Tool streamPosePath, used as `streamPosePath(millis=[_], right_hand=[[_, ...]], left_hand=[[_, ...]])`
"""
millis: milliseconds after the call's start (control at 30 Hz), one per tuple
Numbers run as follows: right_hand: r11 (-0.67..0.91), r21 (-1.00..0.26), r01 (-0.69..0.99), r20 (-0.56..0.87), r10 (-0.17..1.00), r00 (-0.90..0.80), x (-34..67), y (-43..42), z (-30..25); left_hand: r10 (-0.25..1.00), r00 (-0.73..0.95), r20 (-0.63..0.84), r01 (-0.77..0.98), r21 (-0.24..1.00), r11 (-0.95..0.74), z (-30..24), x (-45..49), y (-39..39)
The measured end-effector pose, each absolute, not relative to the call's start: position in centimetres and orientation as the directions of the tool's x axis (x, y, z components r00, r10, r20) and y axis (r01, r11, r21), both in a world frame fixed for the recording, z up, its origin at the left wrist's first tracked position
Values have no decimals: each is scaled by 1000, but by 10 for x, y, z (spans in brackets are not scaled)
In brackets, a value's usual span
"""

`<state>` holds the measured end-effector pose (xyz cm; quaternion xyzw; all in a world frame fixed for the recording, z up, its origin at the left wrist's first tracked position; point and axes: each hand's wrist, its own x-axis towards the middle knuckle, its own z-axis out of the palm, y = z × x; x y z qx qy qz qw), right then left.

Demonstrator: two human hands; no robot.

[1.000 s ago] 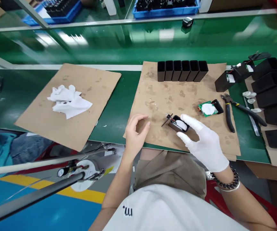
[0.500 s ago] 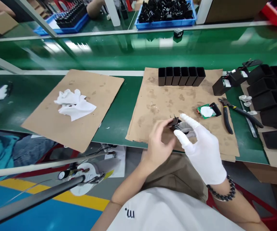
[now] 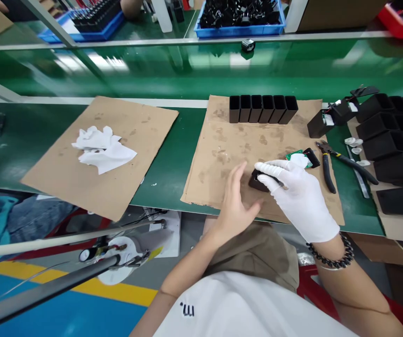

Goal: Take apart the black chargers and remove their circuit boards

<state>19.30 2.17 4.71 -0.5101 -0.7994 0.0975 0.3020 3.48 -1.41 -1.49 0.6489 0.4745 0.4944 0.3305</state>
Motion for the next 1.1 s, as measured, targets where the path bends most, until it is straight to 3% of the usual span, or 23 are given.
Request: streamPosePath(millis=[100,200,333,600,1100], right_hand=[[468,-312,827,373,861,-346,195,27,47],[531,-233,814,338,830,-444,199,28,45],[555,-371,745,293,831,-473,206,25,42],[411,-738,535,172,882,-439,223,27,38],[223,-896,383,74,927,-368,227,27,26]], left_hand=[[963,232,136,201,962,-184,-11,34,10],[972,234,25,282,955,-92,-7,40,27],[981,192,29,323,942,-92,-4,45,30],[979,201,32,268,960,-86,-1,42,26],[969,245,6,296,952,-81,4,40,27]])
